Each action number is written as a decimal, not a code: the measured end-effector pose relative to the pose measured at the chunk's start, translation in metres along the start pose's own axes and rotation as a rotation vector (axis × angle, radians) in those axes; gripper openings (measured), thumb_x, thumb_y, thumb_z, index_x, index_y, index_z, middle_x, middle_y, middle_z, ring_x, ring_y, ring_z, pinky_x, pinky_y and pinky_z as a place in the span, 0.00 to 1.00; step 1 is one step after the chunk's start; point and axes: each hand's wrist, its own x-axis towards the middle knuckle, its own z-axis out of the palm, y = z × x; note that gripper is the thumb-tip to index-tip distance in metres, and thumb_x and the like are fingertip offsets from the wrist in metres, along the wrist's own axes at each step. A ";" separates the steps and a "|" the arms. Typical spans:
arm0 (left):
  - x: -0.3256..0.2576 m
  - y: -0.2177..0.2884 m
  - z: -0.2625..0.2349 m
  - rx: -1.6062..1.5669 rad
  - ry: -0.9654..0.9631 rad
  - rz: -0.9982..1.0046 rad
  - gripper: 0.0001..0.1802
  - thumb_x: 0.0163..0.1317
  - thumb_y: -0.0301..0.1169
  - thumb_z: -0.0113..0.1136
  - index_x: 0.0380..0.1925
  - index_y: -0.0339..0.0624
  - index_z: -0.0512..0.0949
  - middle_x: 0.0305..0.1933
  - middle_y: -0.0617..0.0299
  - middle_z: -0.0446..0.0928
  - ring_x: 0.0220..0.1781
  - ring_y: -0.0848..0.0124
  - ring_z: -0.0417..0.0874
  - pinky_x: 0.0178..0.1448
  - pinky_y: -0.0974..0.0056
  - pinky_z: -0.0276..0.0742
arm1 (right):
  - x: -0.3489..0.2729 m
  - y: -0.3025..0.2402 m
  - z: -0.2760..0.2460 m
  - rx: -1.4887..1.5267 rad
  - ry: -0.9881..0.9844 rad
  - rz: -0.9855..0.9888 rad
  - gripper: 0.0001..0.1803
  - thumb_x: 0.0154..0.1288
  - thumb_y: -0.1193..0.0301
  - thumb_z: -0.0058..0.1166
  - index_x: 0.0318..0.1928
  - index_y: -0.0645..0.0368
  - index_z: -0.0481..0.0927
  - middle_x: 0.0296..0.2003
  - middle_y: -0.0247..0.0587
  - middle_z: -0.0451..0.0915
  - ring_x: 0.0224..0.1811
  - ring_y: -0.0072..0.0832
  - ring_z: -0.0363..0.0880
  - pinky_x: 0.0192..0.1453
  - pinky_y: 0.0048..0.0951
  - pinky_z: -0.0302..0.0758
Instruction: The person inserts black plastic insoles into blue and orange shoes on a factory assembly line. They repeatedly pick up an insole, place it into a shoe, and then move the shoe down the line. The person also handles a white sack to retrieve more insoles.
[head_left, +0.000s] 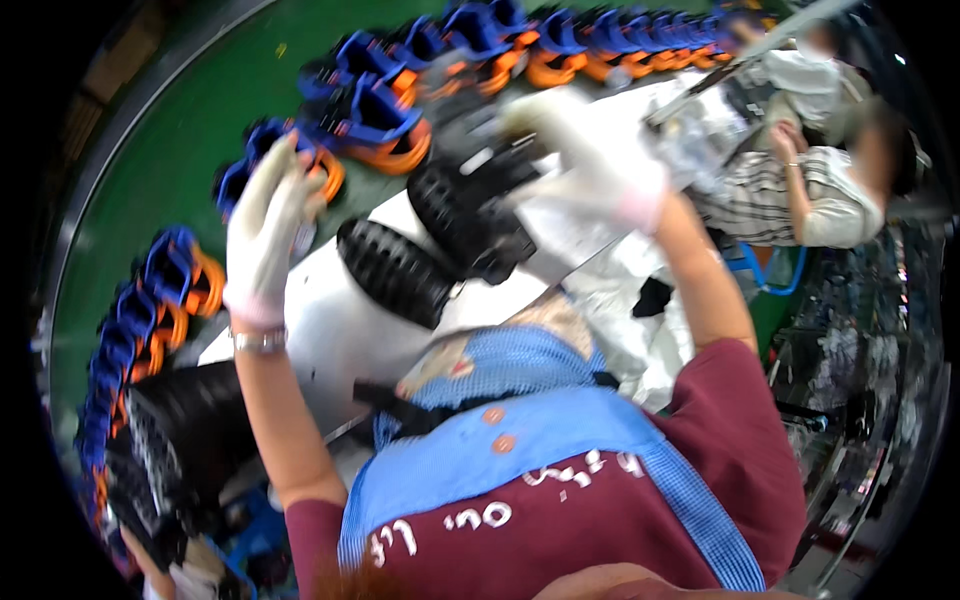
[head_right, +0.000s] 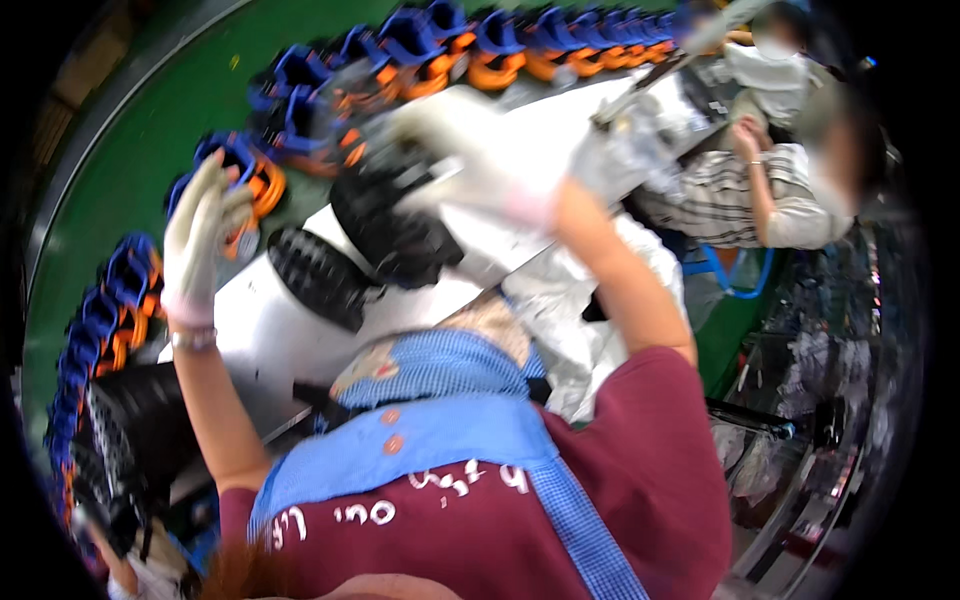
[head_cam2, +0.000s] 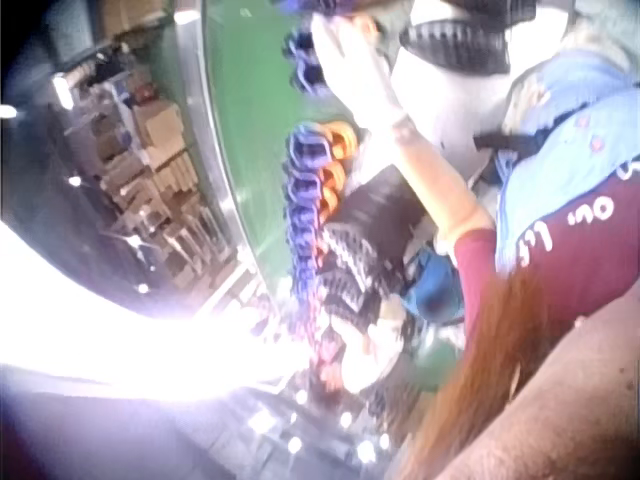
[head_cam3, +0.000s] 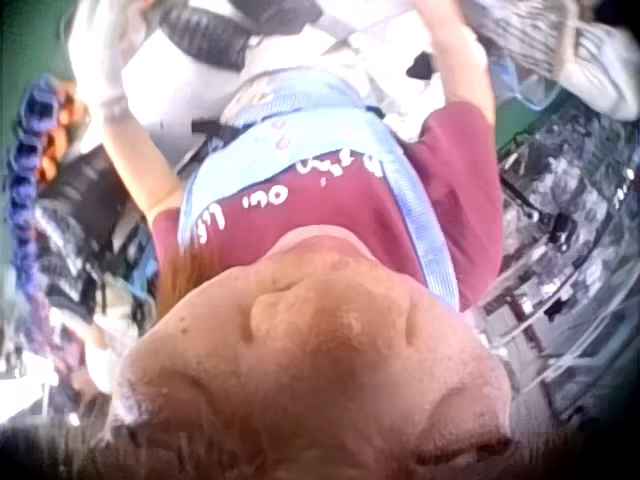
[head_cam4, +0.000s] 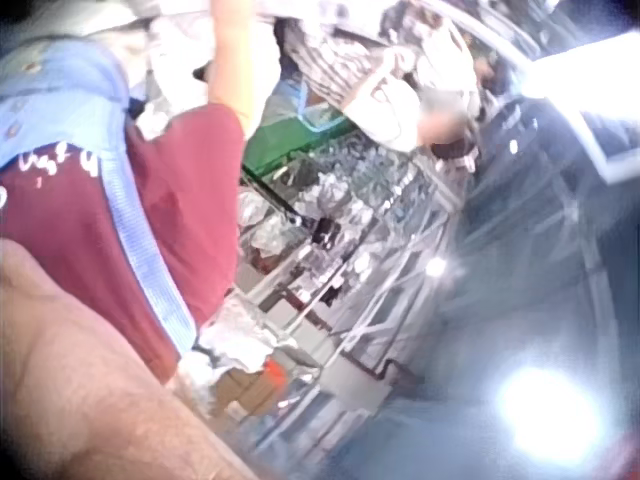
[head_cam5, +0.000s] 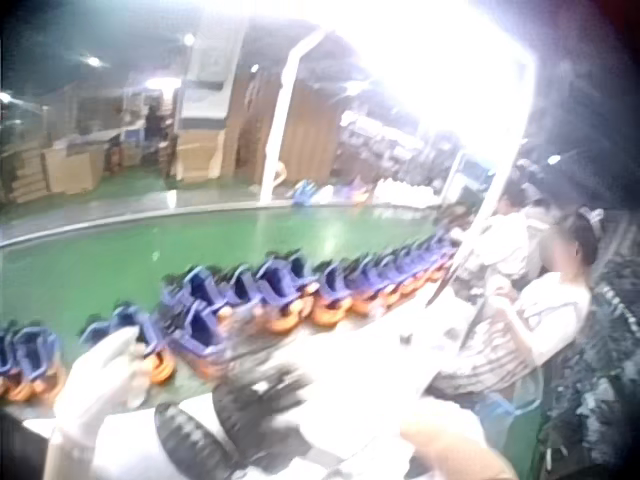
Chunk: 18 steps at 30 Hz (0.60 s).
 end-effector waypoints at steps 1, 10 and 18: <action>-0.003 -0.002 -0.008 -0.147 -0.099 -0.003 0.30 0.71 0.36 0.53 0.68 0.35 0.62 0.60 0.50 0.73 0.58 0.66 0.78 0.60 0.64 0.75 | 0.019 -0.017 0.011 -0.116 -0.034 -0.114 0.29 0.46 0.65 0.71 0.50 0.59 0.76 0.45 0.46 0.76 0.49 0.40 0.76 0.54 0.36 0.75; -0.023 0.014 0.012 -0.682 0.075 0.151 0.28 0.69 0.41 0.49 0.65 0.40 0.63 0.49 0.54 0.77 0.50 0.66 0.80 0.57 0.60 0.77 | 0.084 -0.064 0.067 0.301 -0.264 -0.026 0.32 0.50 0.61 0.63 0.52 0.69 0.74 0.44 0.56 0.77 0.47 0.47 0.78 0.53 0.38 0.75; -0.037 -0.015 -0.047 -0.604 0.400 0.186 0.21 0.66 0.48 0.57 0.44 0.41 0.74 0.36 0.61 0.77 0.37 0.73 0.78 0.43 0.65 0.78 | 0.126 -0.104 0.134 0.153 -0.526 0.164 0.29 0.56 0.49 0.60 0.42 0.64 0.76 0.34 0.57 0.81 0.40 0.49 0.82 0.45 0.41 0.77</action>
